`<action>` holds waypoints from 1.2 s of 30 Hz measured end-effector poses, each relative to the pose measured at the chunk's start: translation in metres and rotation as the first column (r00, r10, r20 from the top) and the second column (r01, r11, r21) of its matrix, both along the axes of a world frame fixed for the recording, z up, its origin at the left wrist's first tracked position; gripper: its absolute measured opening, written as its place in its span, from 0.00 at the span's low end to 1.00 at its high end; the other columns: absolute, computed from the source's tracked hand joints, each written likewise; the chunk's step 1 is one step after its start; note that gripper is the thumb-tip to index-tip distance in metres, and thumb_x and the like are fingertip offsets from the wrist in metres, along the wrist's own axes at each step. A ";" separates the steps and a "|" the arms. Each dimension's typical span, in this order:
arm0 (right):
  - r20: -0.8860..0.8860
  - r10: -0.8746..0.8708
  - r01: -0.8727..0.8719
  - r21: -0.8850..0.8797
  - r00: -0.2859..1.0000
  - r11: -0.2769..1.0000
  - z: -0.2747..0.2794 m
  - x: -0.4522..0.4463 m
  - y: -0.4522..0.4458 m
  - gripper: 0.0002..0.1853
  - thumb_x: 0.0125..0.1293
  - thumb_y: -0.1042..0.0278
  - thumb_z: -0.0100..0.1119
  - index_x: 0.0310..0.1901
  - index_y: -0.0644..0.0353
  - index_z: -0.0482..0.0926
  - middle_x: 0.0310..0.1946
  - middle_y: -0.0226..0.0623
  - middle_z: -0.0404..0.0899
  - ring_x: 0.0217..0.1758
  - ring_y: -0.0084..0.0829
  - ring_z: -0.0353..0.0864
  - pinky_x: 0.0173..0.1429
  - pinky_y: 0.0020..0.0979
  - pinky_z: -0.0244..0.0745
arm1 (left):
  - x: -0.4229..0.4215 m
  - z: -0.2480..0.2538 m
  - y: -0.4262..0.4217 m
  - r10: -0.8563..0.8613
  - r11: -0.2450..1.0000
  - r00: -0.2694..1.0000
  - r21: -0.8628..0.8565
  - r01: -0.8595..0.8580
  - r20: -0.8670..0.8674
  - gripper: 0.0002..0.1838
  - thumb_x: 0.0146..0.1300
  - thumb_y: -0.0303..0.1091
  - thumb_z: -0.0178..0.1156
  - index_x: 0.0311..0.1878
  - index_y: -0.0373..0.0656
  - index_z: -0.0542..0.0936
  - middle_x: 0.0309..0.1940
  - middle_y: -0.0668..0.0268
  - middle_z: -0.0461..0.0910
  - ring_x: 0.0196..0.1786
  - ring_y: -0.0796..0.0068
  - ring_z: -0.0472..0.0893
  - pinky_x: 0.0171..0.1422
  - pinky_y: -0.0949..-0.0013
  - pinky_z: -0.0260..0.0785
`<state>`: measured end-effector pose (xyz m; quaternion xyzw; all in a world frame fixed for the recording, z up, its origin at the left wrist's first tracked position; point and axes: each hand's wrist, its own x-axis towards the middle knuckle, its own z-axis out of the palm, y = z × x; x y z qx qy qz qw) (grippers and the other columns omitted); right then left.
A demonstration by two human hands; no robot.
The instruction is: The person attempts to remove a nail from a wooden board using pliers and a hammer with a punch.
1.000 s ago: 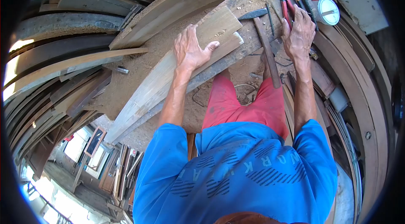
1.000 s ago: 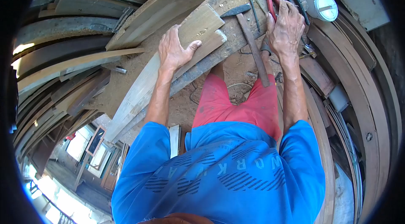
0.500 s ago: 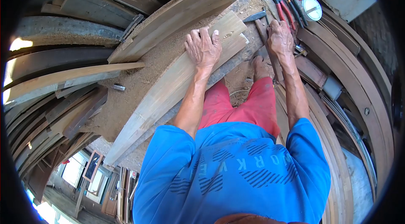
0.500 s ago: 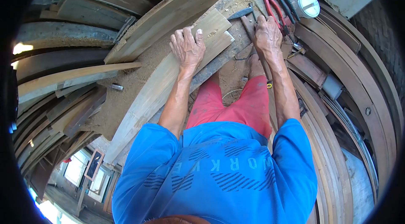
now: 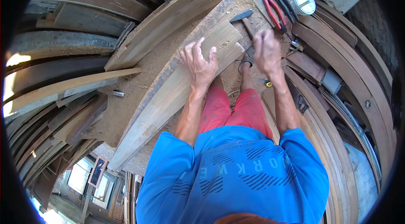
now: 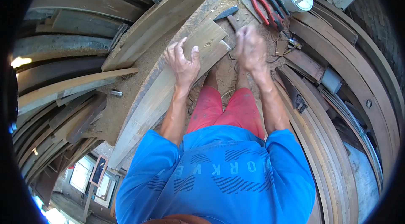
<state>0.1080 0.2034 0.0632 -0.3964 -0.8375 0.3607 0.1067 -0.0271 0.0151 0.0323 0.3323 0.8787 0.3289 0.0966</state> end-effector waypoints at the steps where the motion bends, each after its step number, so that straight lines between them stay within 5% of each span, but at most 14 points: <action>1: -0.132 0.083 -0.087 -0.031 0.988 0.996 0.006 0.004 -0.019 0.05 0.80 0.71 0.53 0.44 0.62 0.73 0.28 0.51 0.79 0.30 0.54 0.84 0.35 0.48 0.78 | 0.006 0.010 -0.004 -0.013 0.998 0.995 0.068 0.006 0.102 0.26 0.68 0.41 0.73 0.65 0.41 0.81 0.48 0.57 0.78 0.52 0.59 0.80 0.61 0.55 0.73; 2: -0.131 0.152 -0.158 -0.039 0.980 0.987 0.008 0.007 -0.038 0.05 0.79 0.72 0.55 0.44 0.62 0.72 0.28 0.51 0.79 0.30 0.53 0.84 0.35 0.49 0.77 | 0.011 0.034 0.003 0.000 0.998 0.923 0.058 -0.024 0.386 0.20 0.74 0.39 0.69 0.63 0.39 0.84 0.45 0.63 0.81 0.48 0.70 0.81 0.55 0.63 0.75; 4: -0.142 0.239 -0.252 -0.081 0.960 0.964 0.012 0.013 -0.072 0.05 0.78 0.72 0.57 0.44 0.62 0.71 0.28 0.50 0.77 0.29 0.54 0.82 0.34 0.51 0.76 | 0.026 0.034 -0.002 -0.047 0.985 0.672 0.147 -0.093 0.739 0.16 0.78 0.39 0.66 0.59 0.38 0.85 0.43 0.68 0.83 0.46 0.75 0.81 0.53 0.67 0.75; 5: -0.150 0.255 -0.273 -0.115 0.955 0.955 0.013 0.016 -0.085 0.06 0.77 0.72 0.58 0.44 0.62 0.71 0.27 0.50 0.77 0.28 0.54 0.81 0.34 0.51 0.76 | 0.029 0.031 -0.006 -0.089 0.974 0.497 0.179 -0.136 0.863 0.15 0.79 0.39 0.65 0.57 0.37 0.86 0.42 0.70 0.84 0.45 0.78 0.81 0.52 0.69 0.75; 6: -0.143 0.210 -0.238 -0.228 0.967 0.944 0.009 0.020 -0.096 0.05 0.74 0.75 0.60 0.43 0.64 0.73 0.33 0.52 0.76 0.35 0.55 0.81 0.40 0.49 0.76 | 0.028 0.029 -0.011 -0.065 0.983 0.504 0.142 -0.117 0.861 0.13 0.82 0.38 0.62 0.52 0.38 0.88 0.40 0.75 0.85 0.44 0.81 0.80 0.52 0.71 0.74; 9: -0.177 0.177 -0.202 -0.130 0.968 0.971 0.021 0.013 -0.078 0.05 0.72 0.77 0.60 0.46 0.64 0.76 0.36 0.52 0.77 0.39 0.54 0.81 0.45 0.50 0.76 | 0.015 0.026 -0.010 -0.076 0.978 0.690 0.187 -0.088 0.720 0.13 0.81 0.38 0.63 0.50 0.37 0.88 0.40 0.73 0.85 0.44 0.81 0.80 0.50 0.70 0.74; 10: -0.144 0.124 -0.119 0.040 0.982 0.992 0.020 0.014 -0.065 0.08 0.69 0.76 0.61 0.48 0.63 0.78 0.39 0.51 0.78 0.44 0.51 0.81 0.51 0.49 0.75 | 0.003 0.036 -0.001 -0.052 0.981 0.757 0.174 -0.083 0.652 0.11 0.81 0.36 0.62 0.47 0.39 0.88 0.38 0.68 0.84 0.42 0.75 0.81 0.50 0.67 0.74; 13: 0.219 -0.101 0.048 0.237 0.970 0.970 0.008 0.031 -0.034 0.24 0.67 0.68 0.66 0.63 0.60 0.75 0.53 0.48 0.78 0.55 0.48 0.77 0.58 0.50 0.72 | -0.031 0.022 0.020 -0.123 0.988 0.977 0.115 0.103 0.175 0.09 0.80 0.34 0.61 0.47 0.41 0.88 0.37 0.61 0.82 0.42 0.64 0.82 0.49 0.60 0.73; 14: 0.246 -0.130 0.051 0.305 0.961 0.951 -0.011 0.043 -0.032 0.26 0.67 0.67 0.66 0.66 0.58 0.74 0.52 0.51 0.79 0.55 0.52 0.79 0.59 0.52 0.74 | -0.037 0.013 0.031 -0.149 0.978 0.979 0.164 0.126 0.140 0.08 0.80 0.33 0.61 0.47 0.41 0.87 0.38 0.59 0.81 0.42 0.61 0.81 0.49 0.58 0.73; 18: 0.094 -0.129 0.128 0.014 0.987 0.992 -0.071 0.064 -0.033 0.24 0.69 0.65 0.63 0.64 0.59 0.74 0.47 0.59 0.82 0.53 0.64 0.84 0.55 0.59 0.78 | -0.034 -0.039 0.052 -0.215 0.959 0.974 0.205 0.197 0.069 0.06 0.79 0.31 0.59 0.47 0.39 0.81 0.39 0.52 0.77 0.44 0.49 0.79 0.50 0.50 0.71; 22: 0.003 -0.239 0.226 -0.331 0.971 0.916 -0.022 0.053 -0.042 0.17 0.72 0.61 0.62 0.54 0.64 0.77 0.36 0.56 0.82 0.45 0.60 0.85 0.51 0.55 0.77 | -0.027 -0.053 0.062 -0.173 0.984 0.984 0.033 0.175 -0.042 0.12 0.81 0.36 0.54 0.44 0.36 0.75 0.40 0.48 0.74 0.45 0.42 0.77 0.51 0.43 0.69; 26: -0.083 -0.286 0.223 -0.441 0.955 0.870 0.006 0.066 -0.066 0.16 0.72 0.59 0.66 0.43 0.66 0.77 0.31 0.50 0.78 0.35 0.47 0.79 0.44 0.45 0.74 | -0.025 -0.050 0.072 -0.164 0.985 0.976 -0.080 0.153 -0.143 0.17 0.82 0.41 0.50 0.44 0.34 0.73 0.41 0.44 0.74 0.46 0.38 0.76 0.55 0.40 0.68; 30: -0.210 -0.417 0.261 -0.517 0.884 0.815 0.029 0.085 -0.090 0.10 0.74 0.67 0.65 0.47 0.66 0.79 0.33 0.49 0.80 0.37 0.46 0.82 0.45 0.45 0.76 | -0.026 -0.062 0.074 -0.196 0.971 0.948 -0.184 0.152 -0.250 0.21 0.83 0.46 0.47 0.46 0.32 0.73 0.43 0.39 0.75 0.50 0.35 0.76 0.60 0.39 0.66; 36: -0.214 -0.533 0.405 -0.443 0.818 0.800 0.044 0.116 -0.094 0.16 0.79 0.61 0.61 0.56 0.66 0.81 0.38 0.51 0.84 0.41 0.54 0.86 0.48 0.46 0.79 | -0.024 -0.049 0.080 -0.105 0.956 0.993 -0.281 0.088 -0.046 0.26 0.83 0.52 0.43 0.50 0.33 0.73 0.46 0.35 0.79 0.54 0.31 0.78 0.60 0.37 0.66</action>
